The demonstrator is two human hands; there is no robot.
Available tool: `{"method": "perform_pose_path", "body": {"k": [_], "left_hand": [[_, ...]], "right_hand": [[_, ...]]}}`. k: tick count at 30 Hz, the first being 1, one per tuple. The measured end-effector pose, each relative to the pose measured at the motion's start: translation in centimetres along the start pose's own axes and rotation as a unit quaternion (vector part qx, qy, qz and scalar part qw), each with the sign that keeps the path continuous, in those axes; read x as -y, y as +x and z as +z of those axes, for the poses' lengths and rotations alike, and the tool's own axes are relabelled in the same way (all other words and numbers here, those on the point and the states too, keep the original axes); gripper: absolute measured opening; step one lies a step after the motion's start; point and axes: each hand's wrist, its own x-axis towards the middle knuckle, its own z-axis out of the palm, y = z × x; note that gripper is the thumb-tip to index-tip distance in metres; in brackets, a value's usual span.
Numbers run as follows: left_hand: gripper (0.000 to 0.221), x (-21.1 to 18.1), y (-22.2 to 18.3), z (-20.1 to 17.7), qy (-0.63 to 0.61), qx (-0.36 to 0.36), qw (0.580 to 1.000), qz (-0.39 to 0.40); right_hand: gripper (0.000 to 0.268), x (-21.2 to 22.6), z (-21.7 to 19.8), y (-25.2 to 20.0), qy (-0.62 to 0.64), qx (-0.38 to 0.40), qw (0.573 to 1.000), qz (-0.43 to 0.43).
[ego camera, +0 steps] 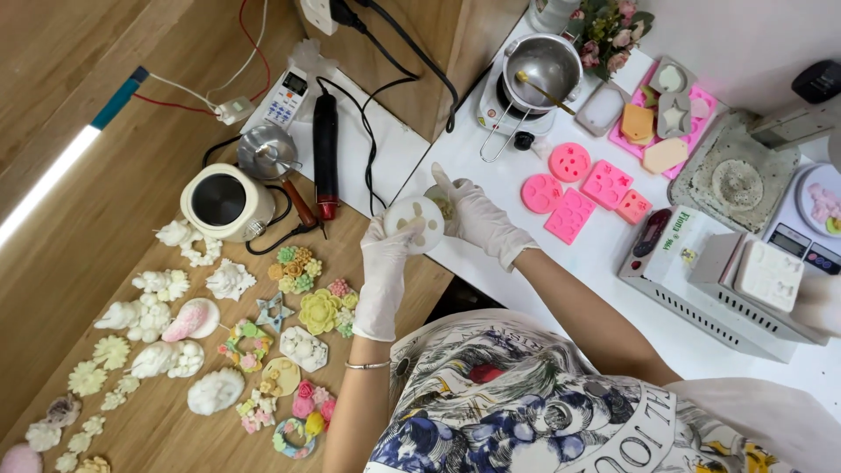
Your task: The recorder is organizing and inspecting various silicone candle molds on a workbench and storage shelves.
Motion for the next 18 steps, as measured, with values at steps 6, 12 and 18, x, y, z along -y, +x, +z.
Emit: {"method": "perform_pose_path", "body": {"k": [6,12,18], "left_hand": [[0.045,-0.7,1.3,0.8,0.073,-0.002,0.997,0.023],[0.051,-0.7,2.3,1.2,0.157,-0.004,0.987,0.037],[0.055,-0.5,3.4,0.3,0.185,0.009,0.983,0.012]], "right_hand": [[0.037,2.7,-3.5,-2.0,0.403,-0.102,0.891,0.18],[0.032,3.2,-2.6,-0.3,0.481,-0.003,0.863,0.153],[0.021,0.1,0.6,1.0,0.515,0.006,0.841,0.166]]}}
